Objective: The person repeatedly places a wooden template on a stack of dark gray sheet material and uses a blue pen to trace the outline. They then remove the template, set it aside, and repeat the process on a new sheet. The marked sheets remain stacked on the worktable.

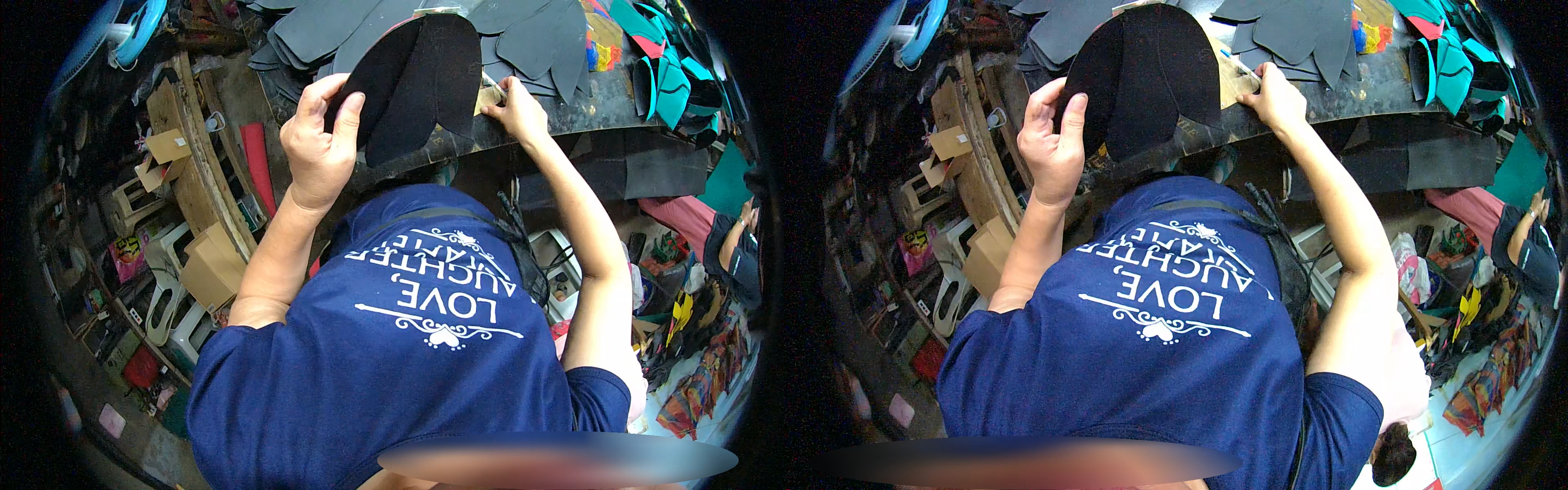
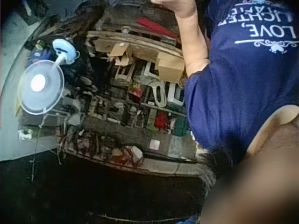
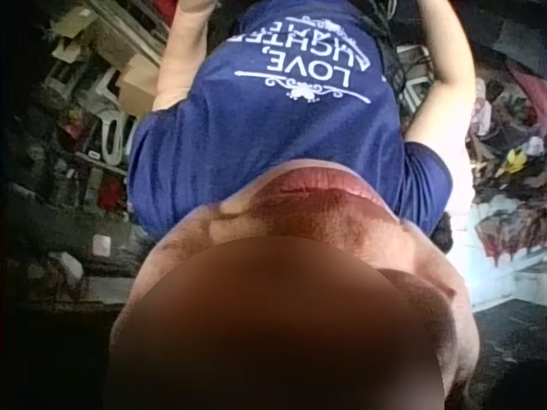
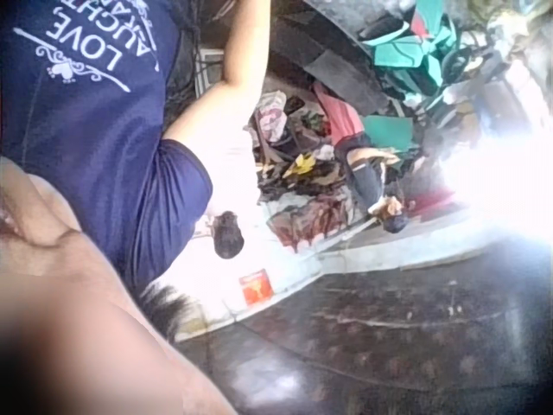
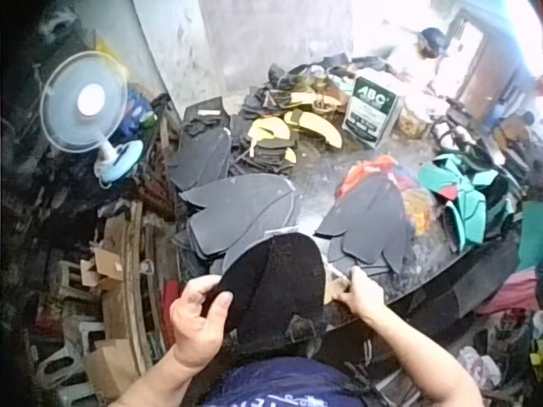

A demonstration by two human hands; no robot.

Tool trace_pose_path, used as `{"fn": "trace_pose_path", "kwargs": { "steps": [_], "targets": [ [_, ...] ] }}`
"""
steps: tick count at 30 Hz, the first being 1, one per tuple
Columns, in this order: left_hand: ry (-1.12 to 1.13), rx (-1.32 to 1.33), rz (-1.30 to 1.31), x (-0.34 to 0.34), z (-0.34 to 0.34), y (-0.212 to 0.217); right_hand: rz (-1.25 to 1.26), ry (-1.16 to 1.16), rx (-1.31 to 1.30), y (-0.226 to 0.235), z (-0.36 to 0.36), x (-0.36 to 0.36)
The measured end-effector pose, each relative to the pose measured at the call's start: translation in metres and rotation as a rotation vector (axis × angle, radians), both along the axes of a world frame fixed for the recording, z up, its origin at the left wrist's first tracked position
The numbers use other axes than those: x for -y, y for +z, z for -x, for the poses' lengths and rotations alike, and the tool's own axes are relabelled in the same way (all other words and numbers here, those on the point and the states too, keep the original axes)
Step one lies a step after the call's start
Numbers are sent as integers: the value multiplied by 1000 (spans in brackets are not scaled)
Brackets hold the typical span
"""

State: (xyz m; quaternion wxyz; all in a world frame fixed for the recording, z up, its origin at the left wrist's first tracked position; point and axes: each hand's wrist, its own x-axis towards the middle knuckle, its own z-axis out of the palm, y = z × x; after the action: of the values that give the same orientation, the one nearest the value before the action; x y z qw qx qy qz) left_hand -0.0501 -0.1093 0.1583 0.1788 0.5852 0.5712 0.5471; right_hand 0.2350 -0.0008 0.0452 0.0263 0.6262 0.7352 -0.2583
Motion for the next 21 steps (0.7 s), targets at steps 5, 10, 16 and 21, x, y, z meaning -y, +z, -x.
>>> {"fn": "trace_pose_path", "kwargs": {
  "steps": [5,10,16,21],
  "targets": [
    [105,17,-26,19,9,8,-17,230,44,8,-27,6],
    [146,-51,-41,28,8,7,-185,234,41,13,-16,15],
    [57,4,-9,31,-13,8,-112,246,-60,-4,-4,25],
    [-49,208,149,11,-45,-30,-61,185,-128,10,-59,7]
  ]
}}
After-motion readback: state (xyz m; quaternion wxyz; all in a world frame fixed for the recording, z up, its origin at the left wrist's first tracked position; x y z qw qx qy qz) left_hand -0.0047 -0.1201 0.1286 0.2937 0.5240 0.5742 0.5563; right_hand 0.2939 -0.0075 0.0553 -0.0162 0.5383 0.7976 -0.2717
